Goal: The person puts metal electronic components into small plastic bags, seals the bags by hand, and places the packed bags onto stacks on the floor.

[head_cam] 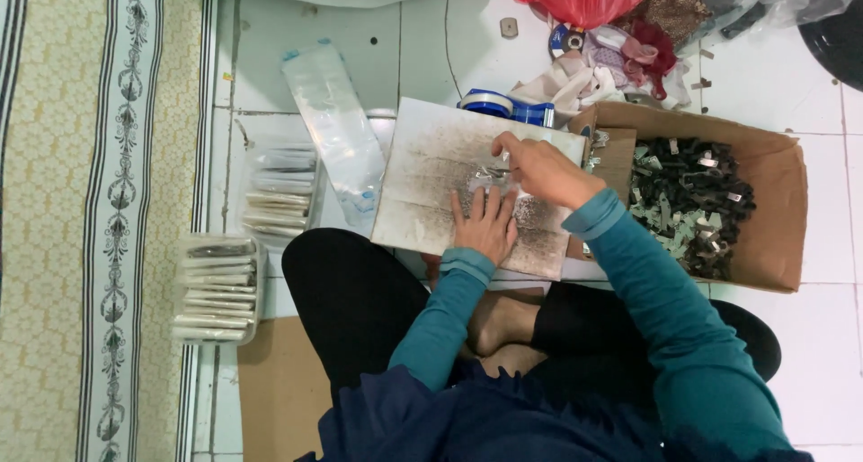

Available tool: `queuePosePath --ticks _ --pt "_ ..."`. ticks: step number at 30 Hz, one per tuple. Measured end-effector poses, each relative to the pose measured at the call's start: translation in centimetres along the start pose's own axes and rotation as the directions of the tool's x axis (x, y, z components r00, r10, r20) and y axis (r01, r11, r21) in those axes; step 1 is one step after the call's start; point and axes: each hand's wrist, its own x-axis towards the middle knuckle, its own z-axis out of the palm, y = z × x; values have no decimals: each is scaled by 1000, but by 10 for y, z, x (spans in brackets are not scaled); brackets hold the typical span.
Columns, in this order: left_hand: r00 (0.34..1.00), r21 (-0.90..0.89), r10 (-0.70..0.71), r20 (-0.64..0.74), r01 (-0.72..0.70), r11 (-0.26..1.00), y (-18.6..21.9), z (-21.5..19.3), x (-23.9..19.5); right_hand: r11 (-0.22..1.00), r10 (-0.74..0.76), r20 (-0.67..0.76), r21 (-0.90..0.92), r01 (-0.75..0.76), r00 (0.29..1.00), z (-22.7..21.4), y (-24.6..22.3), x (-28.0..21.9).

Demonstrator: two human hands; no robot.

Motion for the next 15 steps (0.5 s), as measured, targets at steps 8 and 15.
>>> queuePosePath --ticks 8,15 --pt "1000 -9 -5 -20 5 1000 -2 17 -8 984 -119 74 -122 127 990 21 0 10" --pt "999 -9 -6 -38 6 1000 -2 23 -10 922 -103 31 -371 107 994 79 44 45"
